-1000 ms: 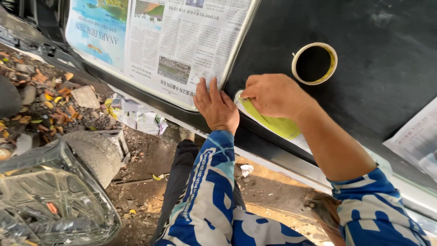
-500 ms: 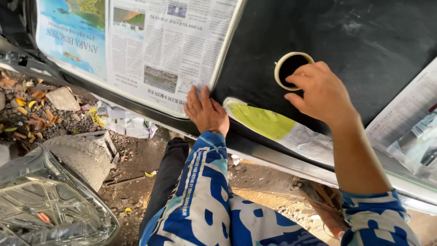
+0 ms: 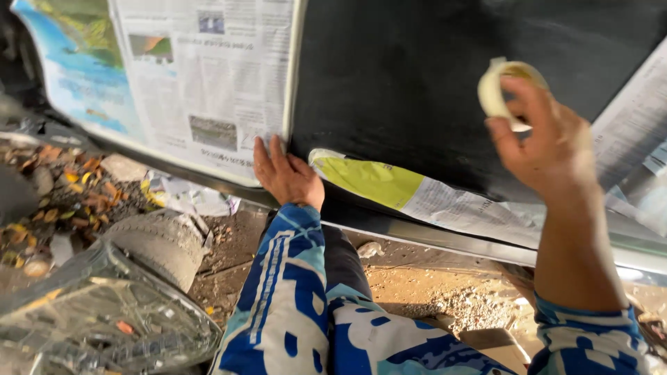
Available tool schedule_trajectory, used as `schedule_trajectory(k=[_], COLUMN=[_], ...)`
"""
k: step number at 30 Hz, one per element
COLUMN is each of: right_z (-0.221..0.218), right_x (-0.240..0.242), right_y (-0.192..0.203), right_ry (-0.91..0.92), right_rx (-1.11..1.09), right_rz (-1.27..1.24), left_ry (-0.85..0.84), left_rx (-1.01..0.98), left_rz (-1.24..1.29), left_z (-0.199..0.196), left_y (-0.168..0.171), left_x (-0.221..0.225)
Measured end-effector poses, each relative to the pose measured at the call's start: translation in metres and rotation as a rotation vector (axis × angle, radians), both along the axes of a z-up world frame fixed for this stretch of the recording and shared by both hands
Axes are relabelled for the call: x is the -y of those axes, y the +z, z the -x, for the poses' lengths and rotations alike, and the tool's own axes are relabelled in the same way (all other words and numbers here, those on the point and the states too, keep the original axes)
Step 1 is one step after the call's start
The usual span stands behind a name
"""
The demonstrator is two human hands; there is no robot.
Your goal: The person is using newspaper and masking tape to cover specific areas of a car, likely in preparation for painting or repair.
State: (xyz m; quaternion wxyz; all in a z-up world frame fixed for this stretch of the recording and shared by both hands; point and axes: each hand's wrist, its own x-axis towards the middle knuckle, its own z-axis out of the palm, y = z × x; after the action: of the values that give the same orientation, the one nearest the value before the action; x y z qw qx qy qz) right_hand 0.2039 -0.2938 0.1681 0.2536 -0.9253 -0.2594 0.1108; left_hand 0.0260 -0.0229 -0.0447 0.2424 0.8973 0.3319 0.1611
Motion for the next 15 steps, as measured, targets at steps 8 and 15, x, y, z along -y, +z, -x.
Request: schedule_trajectory(k=[8, 15], right_z=[0.036, 0.075], right_x=[0.009, 0.084], right_y=[0.005, -0.047], right_ry=[-0.184, -0.152], right_rx=[0.053, 0.218], right_rz=[0.315, 0.370], left_ry=[0.000, 0.099], left_rx=[-0.087, -0.034], left_rz=[0.076, 0.116], left_z=[-0.003, -0.004], left_y=[0.004, 0.003], left_x=[-0.002, 0.003])
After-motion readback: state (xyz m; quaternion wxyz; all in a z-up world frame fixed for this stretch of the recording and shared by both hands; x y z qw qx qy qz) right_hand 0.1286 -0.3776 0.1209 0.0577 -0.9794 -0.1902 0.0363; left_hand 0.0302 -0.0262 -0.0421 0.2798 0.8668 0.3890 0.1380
